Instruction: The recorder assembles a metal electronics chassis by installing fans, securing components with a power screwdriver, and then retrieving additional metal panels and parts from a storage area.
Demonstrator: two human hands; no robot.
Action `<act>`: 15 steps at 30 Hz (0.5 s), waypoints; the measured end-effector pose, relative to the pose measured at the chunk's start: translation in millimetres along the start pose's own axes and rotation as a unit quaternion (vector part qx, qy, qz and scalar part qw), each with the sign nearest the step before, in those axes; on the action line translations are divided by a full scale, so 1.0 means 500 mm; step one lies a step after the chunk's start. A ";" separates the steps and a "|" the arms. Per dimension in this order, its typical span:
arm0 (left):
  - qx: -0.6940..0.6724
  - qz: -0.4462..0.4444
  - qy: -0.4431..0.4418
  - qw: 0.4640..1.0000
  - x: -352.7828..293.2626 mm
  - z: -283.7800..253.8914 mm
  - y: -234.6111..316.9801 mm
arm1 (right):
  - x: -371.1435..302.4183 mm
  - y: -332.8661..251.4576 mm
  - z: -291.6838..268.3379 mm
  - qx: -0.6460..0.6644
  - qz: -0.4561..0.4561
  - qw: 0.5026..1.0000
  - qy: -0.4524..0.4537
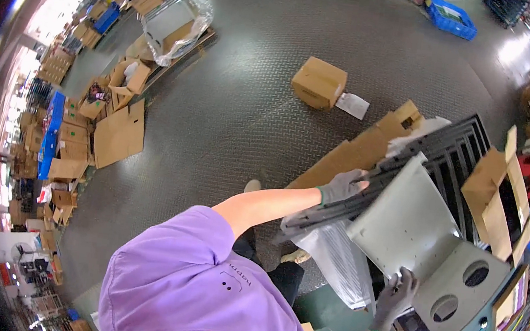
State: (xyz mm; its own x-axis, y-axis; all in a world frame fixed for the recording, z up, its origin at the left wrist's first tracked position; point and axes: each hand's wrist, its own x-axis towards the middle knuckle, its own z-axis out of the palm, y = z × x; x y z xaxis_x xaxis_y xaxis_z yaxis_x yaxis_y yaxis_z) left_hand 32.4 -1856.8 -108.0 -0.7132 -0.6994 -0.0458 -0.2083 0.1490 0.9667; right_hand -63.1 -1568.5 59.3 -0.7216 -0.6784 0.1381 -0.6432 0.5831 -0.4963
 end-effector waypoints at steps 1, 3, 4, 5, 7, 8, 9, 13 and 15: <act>0.011 -0.047 -0.011 0.999 -0.019 -0.047 -0.021 | 0.005 -0.070 0.026 0.039 -0.003 0.999 -0.020; 0.090 -0.116 -0.043 0.988 -0.049 -0.153 -0.098 | 0.019 -0.164 0.085 0.046 -0.057 0.997 -0.032; 0.138 -0.144 -0.015 0.980 -0.079 -0.228 -0.205 | 0.042 -0.226 0.132 0.075 -0.084 0.992 -0.054; 0.104 -0.240 -0.040 0.964 -0.098 -0.281 -0.233 | 0.044 -0.264 0.171 0.085 -0.067 0.992 -0.060; 0.104 -0.347 -0.075 0.929 -0.138 -0.418 -0.327 | 0.073 -0.344 0.266 0.076 -0.065 0.990 -0.104; 0.095 -0.364 -0.057 0.925 -0.155 -0.458 -0.328 | 0.089 -0.386 0.293 0.090 0.001 0.984 -0.156; 0.069 -0.420 -0.033 0.904 -0.231 -0.593 -0.490 | 0.138 -0.483 0.358 0.156 0.003 0.958 -0.240; 0.175 -0.452 0.028 0.874 -0.259 -0.797 -0.613 | 0.214 -0.553 0.542 0.127 -0.075 0.946 -0.290; 0.155 -0.516 0.024 0.842 -0.142 -0.749 -0.496 | 0.212 -0.463 0.578 0.069 -0.007 0.955 -0.289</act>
State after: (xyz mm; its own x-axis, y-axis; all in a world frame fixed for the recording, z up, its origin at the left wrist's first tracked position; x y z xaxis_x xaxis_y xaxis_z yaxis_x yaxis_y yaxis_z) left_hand 385.3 -2106.1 -250.2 -0.0198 -0.5942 -0.8041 -0.8706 -0.3852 0.3060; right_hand 83.3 -1904.4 -58.9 -0.4249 -0.8428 -0.3303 -0.5830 0.5339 -0.6124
